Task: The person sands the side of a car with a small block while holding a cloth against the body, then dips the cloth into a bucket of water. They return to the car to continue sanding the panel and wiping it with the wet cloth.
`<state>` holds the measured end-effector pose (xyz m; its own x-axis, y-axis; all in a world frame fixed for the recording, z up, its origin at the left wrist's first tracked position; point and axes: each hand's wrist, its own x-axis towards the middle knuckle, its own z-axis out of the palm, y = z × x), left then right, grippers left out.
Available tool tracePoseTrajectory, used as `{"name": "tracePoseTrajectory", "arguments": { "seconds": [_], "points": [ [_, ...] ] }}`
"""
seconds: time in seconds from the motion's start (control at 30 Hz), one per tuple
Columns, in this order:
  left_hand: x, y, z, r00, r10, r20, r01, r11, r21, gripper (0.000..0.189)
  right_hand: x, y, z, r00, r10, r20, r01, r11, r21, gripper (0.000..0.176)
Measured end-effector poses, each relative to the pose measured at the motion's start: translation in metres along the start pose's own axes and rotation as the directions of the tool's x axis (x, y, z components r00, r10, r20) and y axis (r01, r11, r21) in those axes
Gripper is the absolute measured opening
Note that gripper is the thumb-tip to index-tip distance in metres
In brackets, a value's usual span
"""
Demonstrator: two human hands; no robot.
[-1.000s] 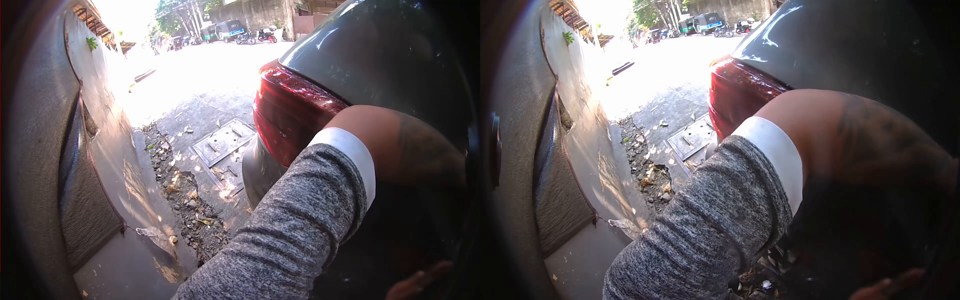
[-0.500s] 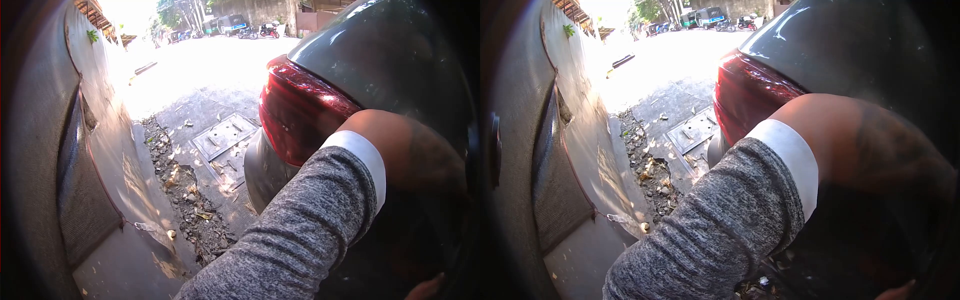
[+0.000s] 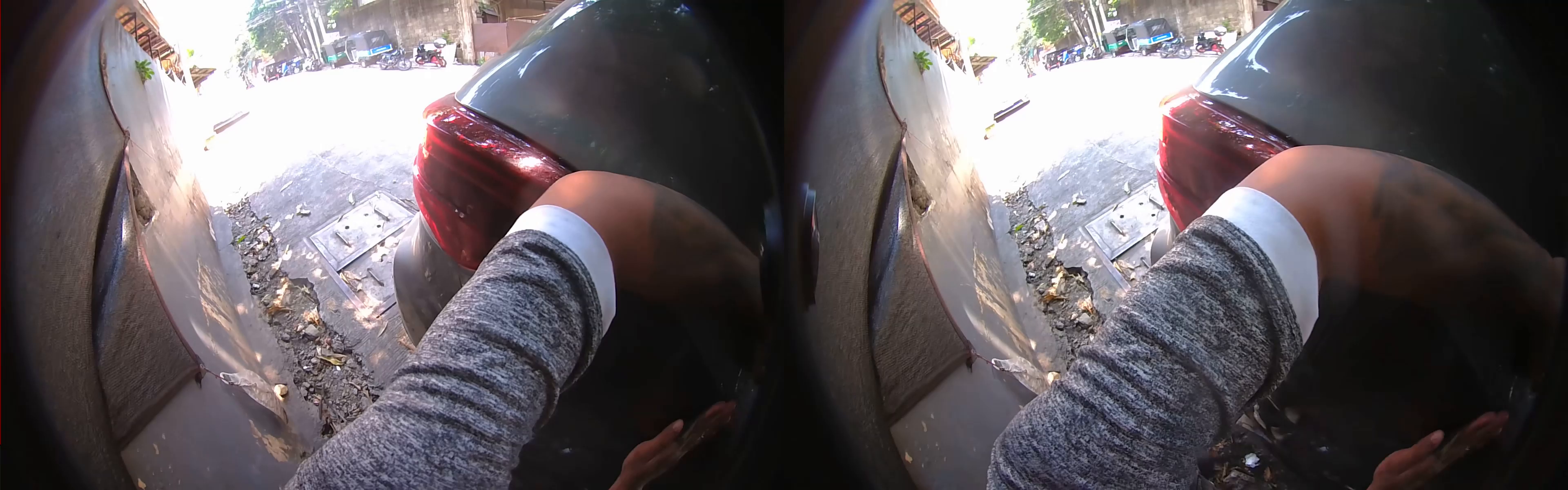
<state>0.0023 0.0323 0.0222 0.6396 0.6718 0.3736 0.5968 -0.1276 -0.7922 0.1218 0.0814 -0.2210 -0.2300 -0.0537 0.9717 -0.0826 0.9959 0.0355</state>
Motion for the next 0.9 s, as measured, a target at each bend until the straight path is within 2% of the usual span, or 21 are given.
{"name": "tracePoseTrajectory", "arguments": {
  "seconds": [0.07, 0.2, 0.27, 0.3, 0.37, 0.4, 0.53, 0.57, 0.63, 0.7, 0.73, 0.77, 0.8, 0.83, 0.9],
  "points": [
    [-0.002, -0.001, 0.004, 1.000, 0.008, -0.014, -0.008, 1.000, 0.004, 0.026, 0.001, 0.028, -0.002, 1.000, 0.017, -0.019, -0.018, 0.999, -0.043, 0.057],
    [-0.002, -0.005, 0.010, 0.998, 0.016, -0.067, -0.014, 0.999, 0.035, 0.023, -0.002, 0.113, -0.009, 0.993, 0.101, -0.064, -0.114, 0.964, -0.240, 0.051],
    [0.000, -0.006, 0.015, 0.995, 0.028, -0.093, -0.022, 0.998, 0.059, 0.022, 0.002, 0.077, 0.002, 0.992, 0.038, -0.117, -0.066, 0.968, -0.242, 0.049],
    [0.000, -0.005, 0.016, 0.991, 0.050, -0.126, -0.039, 0.995, 0.090, 0.021, -0.005, 0.038, 0.014, 0.988, -0.015, -0.154, -0.006, 0.990, -0.141, 0.048],
    [-0.001, -0.002, 0.010, 0.991, 0.050, -0.123, -0.041, 0.996, 0.074, 0.020, 0.008, 0.006, 0.008, 0.994, -0.042, -0.097, 0.044, 0.999, 0.020, 0.047],
    [-0.004, -0.002, 0.008, 0.994, 0.041, -0.106, -0.034, 0.997, 0.067, 0.020, 0.006, 0.012, 0.008, 0.994, -0.040, -0.100, 0.043, 0.999, 0.020, 0.047],
    [-0.006, -0.003, 0.001, 0.992, 0.032, -0.125, -0.026, 0.998, 0.054, 0.021, -0.003, 0.093, 0.000, 0.986, 0.158, -0.047, -0.161, 0.985, -0.063, 0.048],
    [-0.006, -0.004, 0.001, 0.994, 0.037, -0.103, -0.032, 0.998, 0.048, 0.021, 0.006, 0.090, -0.004, 0.977, 0.209, -0.039, -0.211, 0.974, -0.087, 0.049],
    [-0.005, -0.003, 0.000, 0.995, 0.047, -0.086, -0.044, 0.998, 0.038, 0.022, -0.014, 0.025, 0.017, 0.998, 0.052, -0.030, -0.052, 0.998, 0.018, 0.047],
    [-0.005, -0.001, 0.000, 0.998, 0.024, -0.054, -0.023, 1.000, 0.021, 0.021, -0.003, -0.017, 0.011, 1.000, 0.014, -0.014, -0.013, 0.998, 0.060, 0.047],
    [-0.005, -0.001, 0.000, 0.998, 0.029, -0.048, -0.028, 0.999, 0.022, 0.021, -0.021, 0.018, 0.014, 0.998, 0.063, -0.012, -0.062, 0.997, 0.046, 0.047],
    [-0.006, -0.002, -0.001, 0.998, 0.039, -0.048, -0.038, 0.999, 0.024, 0.021, -0.047, 0.079, 0.020, 0.994, 0.107, -0.012, -0.107, 0.994, 0.036, 0.046],
    [-0.006, -0.003, -0.002, 0.998, 0.045, -0.053, -0.044, 0.999, 0.024, 0.021, -0.055, 0.125, 0.016, 0.993, -0.115, -0.032, 0.103, 0.960, -0.259, 0.046],
    [-0.006, -0.004, -0.001, 0.998, 0.042, -0.056, -0.040, 0.999, 0.026, 0.021, -0.062, 0.170, 0.013, 0.942, -0.332, -0.050, 0.252, 0.797, -0.548, 0.045],
    [-0.004, -0.004, 0.002, 0.996, 0.055, -0.067, -0.052, 0.998, 0.042, 0.021, -0.062, 0.177, 0.012, 0.990, -0.113, -0.079, 0.075, 0.922, -0.379, 0.047]
  ]
}}
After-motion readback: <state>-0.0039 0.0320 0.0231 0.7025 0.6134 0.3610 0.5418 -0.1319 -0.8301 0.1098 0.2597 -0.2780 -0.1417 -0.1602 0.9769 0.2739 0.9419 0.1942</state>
